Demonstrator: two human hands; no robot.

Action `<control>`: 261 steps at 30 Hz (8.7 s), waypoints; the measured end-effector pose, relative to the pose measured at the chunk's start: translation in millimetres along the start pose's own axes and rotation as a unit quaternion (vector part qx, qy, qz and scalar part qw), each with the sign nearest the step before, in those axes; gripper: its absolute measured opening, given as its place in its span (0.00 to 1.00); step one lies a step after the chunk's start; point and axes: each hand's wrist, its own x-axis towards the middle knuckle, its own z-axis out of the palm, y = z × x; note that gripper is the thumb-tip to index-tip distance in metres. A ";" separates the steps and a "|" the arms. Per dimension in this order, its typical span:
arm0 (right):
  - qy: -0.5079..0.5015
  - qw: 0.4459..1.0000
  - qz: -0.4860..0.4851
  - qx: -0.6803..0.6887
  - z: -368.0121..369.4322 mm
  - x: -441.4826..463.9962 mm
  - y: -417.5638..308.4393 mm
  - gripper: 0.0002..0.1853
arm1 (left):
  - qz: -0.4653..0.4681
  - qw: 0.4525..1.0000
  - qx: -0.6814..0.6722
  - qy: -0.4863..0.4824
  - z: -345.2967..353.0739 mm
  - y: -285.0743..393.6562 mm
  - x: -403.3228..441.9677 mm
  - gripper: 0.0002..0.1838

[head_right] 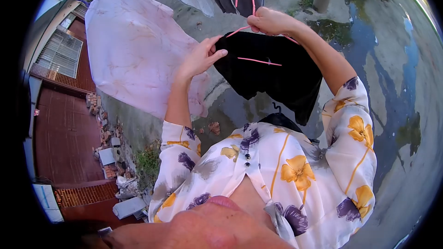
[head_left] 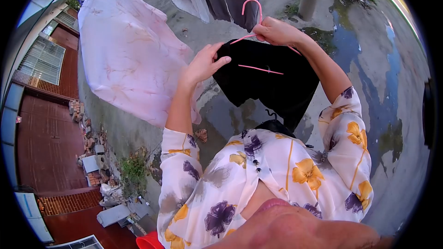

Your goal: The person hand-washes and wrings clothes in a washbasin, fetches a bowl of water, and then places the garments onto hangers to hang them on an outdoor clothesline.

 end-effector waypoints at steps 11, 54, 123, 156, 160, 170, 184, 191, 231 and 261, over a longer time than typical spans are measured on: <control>0.021 0.993 -0.102 0.060 -8.4 -45.1 18.7 0.24 | 0.168 0.947 -0.015 0.274 51.0 1.6 48.0 0.12; 0.513 0.799 -0.040 -0.310 -281.0 -18.3 112.5 0.15 | 0.166 0.945 -0.146 0.240 77.5 -3.9 238.3 0.10; -0.062 0.921 -0.364 0.124 -76.4 78.6 4.8 0.11 | -0.482 0.627 -0.139 0.596 133.2 -20.3 -279.9 0.13; -0.283 0.896 -0.286 0.186 15.7 151.2 8.9 0.15 | -0.305 0.792 0.293 0.441 -344.9 48.0 4.4 0.19; -0.199 0.910 -0.301 0.206 -0.7 152.6 16.9 0.13 | -0.291 0.755 0.369 0.458 -360.3 61.7 7.2 0.18; 0.459 0.705 -0.434 0.323 -197.1 183.0 15.8 0.11 | -0.261 0.759 0.330 0.496 -382.8 68.7 -9.9 0.20; -0.083 0.962 -0.160 0.207 -270.0 319.6 -32.3 0.18 | -0.181 0.779 0.306 0.517 -392.1 97.7 -29.2 0.19; -0.075 0.934 -0.191 0.293 -260.6 334.1 -27.3 0.11 | -0.190 0.788 0.298 0.504 -345.1 121.9 -24.7 0.19; 0.029 0.895 -0.270 0.354 -294.1 220.2 75.0 0.18 | -0.271 0.789 0.272 0.480 -285.6 64.3 -66.4 0.20; 0.082 0.943 0.051 0.319 157.7 45.6 101.4 0.22 | -0.300 0.816 0.183 0.459 -399.9 -298.6 -356.3 0.21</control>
